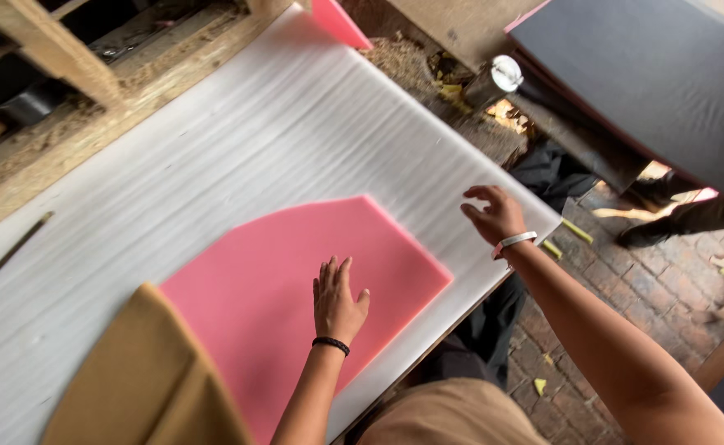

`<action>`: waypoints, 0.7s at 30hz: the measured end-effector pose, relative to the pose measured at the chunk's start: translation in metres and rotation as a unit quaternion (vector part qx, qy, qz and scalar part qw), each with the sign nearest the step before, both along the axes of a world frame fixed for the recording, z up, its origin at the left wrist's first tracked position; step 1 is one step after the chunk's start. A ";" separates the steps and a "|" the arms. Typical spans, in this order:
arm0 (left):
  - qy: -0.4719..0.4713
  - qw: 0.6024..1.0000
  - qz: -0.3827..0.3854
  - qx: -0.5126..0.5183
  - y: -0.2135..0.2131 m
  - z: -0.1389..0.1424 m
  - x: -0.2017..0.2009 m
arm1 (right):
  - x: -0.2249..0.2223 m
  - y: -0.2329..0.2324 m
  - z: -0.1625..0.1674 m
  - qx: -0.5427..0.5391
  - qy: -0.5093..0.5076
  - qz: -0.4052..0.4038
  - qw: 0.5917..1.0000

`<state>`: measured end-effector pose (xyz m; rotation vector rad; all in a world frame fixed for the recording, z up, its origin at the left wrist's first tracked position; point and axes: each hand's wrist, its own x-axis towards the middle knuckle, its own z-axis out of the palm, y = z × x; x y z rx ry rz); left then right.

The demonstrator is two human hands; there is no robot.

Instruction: The person lays a curved piece of pink foam on the worktable, aligns a dark fabric cover over it, and smooths the fabric flat by hand. They then lift the fabric aside, use a spray gun to apply adhesive to the foam surface, and press the fabric back down onto the glued foam, smoothing it again before gathering scrap fabric from the floor.

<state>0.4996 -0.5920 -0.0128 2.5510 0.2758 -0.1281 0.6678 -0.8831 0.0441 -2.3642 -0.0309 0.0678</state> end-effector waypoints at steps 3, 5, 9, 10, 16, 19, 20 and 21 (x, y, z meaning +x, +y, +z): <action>0.074 0.997 -0.018 0.008 -0.053 0.005 0.083 | 0.094 -0.045 0.010 -0.049 -0.020 -0.008 0.999; 0.128 0.992 -0.008 -0.006 -0.078 0.006 0.129 | 0.147 -0.056 0.009 -0.105 -0.003 -0.005 0.994; 0.317 0.948 0.016 -0.039 -0.100 0.005 0.177 | 0.249 -0.062 0.010 -0.264 0.022 0.003 0.964; 0.339 0.941 0.006 -0.011 -0.102 0.005 0.181 | 0.269 -0.065 0.007 -0.282 0.020 0.039 0.958; 0.417 0.909 -0.020 0.019 -0.103 0.003 0.193 | 0.349 -0.071 -0.007 -0.354 -0.009 0.253 0.901; 0.421 0.907 -0.014 0.017 -0.103 0.001 0.196 | 0.362 -0.068 -0.007 -0.378 0.028 0.277 0.883; 0.419 0.908 -0.012 0.016 -0.103 0.000 0.196 | 0.362 -0.065 -0.004 -0.395 0.028 0.269 0.878; 0.425 0.905 -0.016 0.020 -0.102 0.000 0.197 | 0.361 -0.064 0.001 -0.412 0.027 0.259 0.873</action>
